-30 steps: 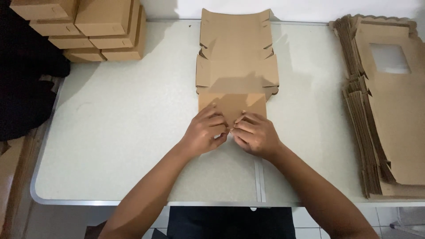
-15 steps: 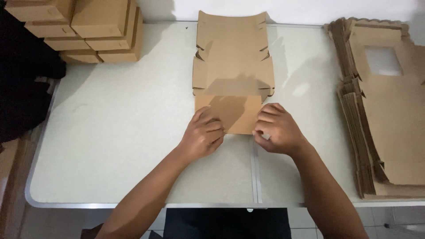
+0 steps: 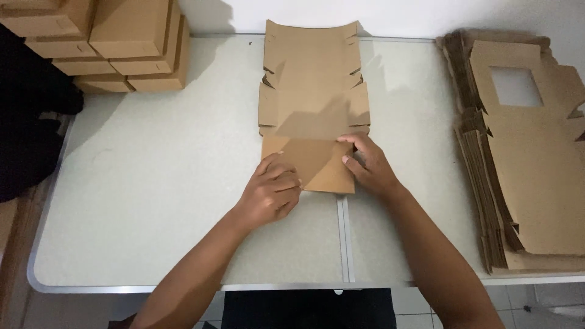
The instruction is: The person folds a flat cardboard sheet into a small box by tucking and locking the side flaps, then places the finished box on a stack. They repeat the process with a second sheet, folding and tucking the flaps to form another box.
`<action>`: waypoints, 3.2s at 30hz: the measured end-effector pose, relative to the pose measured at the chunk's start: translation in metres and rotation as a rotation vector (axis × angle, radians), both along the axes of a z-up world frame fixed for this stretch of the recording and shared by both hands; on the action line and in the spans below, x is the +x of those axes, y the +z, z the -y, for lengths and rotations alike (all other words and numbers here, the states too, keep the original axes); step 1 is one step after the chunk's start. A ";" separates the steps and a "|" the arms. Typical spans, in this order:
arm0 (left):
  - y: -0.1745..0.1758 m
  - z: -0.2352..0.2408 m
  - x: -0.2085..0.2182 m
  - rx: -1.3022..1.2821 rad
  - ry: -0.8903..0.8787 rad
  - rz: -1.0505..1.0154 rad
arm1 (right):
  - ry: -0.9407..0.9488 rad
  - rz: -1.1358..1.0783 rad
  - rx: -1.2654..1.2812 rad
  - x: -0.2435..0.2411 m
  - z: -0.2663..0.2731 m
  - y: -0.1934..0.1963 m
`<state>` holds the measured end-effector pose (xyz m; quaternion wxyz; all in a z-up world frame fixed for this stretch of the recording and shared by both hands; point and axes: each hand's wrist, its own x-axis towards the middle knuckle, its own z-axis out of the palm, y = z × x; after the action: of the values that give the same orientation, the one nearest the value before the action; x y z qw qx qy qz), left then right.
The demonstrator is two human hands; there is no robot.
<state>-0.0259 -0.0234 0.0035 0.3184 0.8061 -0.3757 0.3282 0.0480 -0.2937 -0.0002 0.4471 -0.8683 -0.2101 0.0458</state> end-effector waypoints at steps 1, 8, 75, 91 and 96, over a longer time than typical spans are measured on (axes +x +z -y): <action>-0.003 0.001 0.001 0.001 0.001 0.001 | 0.001 0.001 0.001 -0.001 -0.001 0.002; -0.010 0.011 -0.001 -0.009 0.050 0.080 | -0.063 -0.136 0.142 0.000 0.013 -0.008; -0.001 -0.055 0.034 -0.790 -0.150 -0.904 | -0.016 0.286 0.499 -0.029 -0.035 -0.034; 0.049 -0.116 0.062 -1.566 0.517 -0.392 | 0.175 0.405 0.309 -0.016 -0.034 -0.031; 0.081 -0.138 0.086 -1.679 0.567 -0.289 | 0.186 0.386 0.318 -0.021 -0.036 -0.023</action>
<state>0.0606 0.1147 0.0845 0.7541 0.4038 0.2447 0.4565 0.0268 -0.2577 -0.0232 0.5235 -0.7566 -0.3749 -0.1135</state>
